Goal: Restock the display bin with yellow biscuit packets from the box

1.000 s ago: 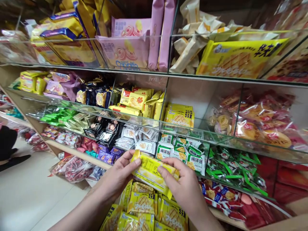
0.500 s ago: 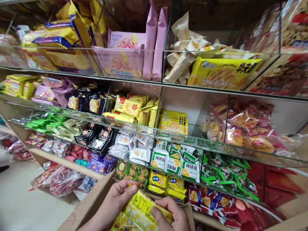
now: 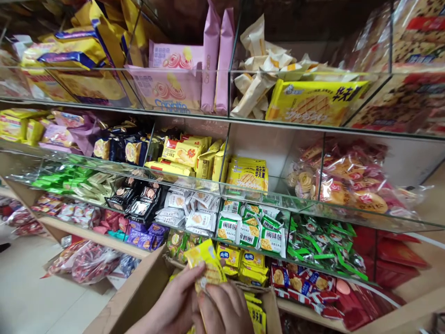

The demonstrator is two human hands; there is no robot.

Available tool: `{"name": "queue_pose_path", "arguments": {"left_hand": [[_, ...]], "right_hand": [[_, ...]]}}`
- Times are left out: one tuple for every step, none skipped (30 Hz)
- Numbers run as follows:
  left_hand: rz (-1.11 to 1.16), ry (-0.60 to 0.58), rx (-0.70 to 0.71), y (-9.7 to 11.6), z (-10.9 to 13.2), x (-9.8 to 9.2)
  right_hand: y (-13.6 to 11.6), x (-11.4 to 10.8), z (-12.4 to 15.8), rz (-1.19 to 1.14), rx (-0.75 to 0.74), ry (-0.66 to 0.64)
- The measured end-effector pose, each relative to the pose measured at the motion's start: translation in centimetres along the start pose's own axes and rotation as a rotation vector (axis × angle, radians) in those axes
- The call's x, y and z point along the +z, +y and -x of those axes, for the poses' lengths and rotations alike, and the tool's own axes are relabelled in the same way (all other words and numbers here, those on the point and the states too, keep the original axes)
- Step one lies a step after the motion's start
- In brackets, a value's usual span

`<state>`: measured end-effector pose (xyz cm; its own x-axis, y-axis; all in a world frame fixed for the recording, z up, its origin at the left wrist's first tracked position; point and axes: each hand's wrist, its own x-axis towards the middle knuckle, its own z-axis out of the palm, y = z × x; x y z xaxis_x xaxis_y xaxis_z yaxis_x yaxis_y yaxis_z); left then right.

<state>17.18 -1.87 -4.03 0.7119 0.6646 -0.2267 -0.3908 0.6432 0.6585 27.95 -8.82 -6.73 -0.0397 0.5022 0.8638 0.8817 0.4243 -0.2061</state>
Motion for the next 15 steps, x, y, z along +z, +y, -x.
{"name": "queue_pose_path", "arguments": {"left_hand": [[0.024,0.008,0.015,0.5,0.1,0.2],[0.039,0.013,0.017,1.0,0.2,0.2],[0.044,0.010,0.010,1.4,0.2,0.2],[0.042,-0.003,0.000,1.9,0.3,0.1],[0.037,-0.023,-0.009,2.2,0.4,0.0],[0.033,-0.050,-0.017,2.4,0.4,-0.1],[0.031,-0.078,-0.021,2.5,0.5,-0.1],[0.028,-0.103,-0.022,2.5,0.5,0.1],[0.024,-0.125,-0.023,2.3,0.5,0.2],[0.013,-0.141,-0.026,2.1,0.5,0.4],[-0.008,-0.149,-0.028,1.9,0.5,0.6],[-0.035,-0.149,-0.031,1.6,0.5,0.8],[-0.062,-0.147,-0.038,1.3,0.6,0.9],[-0.087,-0.143,-0.049,1.1,0.6,1.0],[-0.111,-0.139,-0.058,0.8,0.6,0.9]], "right_hand": [[-0.1,-0.3,0.0,-0.049,-0.008,-0.040],[0.0,-0.7,0.0,-0.096,0.020,-0.064],[0.2,-1.3,-0.2,-0.135,0.074,-0.068],[0.6,-1.9,-0.4,-0.160,0.145,-0.054],[1.1,-2.4,-0.7,-0.170,0.246,-0.033],[1.5,-2.8,-1.2,-0.187,0.379,-0.016],[1.9,-3.1,-1.7,-0.234,0.535,-0.009],[2.2,-3.1,-2.2,-0.323,0.699,-0.017],[2.4,-3.0,-2.8,-0.448,0.847,-0.043],[2.5,-2.8,-3.2,-0.589,0.968,-0.076],[2.5,-2.6,-3.6,-0.727,1.050,-0.103],[2.5,-2.2,-3.9,-0.842,1.098,-0.118],[2.5,-1.9,-4.0,-0.922,1.125,-0.128],[2.5,-1.7,-4.0,-0.969,1.147,-0.123],[2.4,-1.5,-3.8,-0.991,1.172,-0.109]]}}
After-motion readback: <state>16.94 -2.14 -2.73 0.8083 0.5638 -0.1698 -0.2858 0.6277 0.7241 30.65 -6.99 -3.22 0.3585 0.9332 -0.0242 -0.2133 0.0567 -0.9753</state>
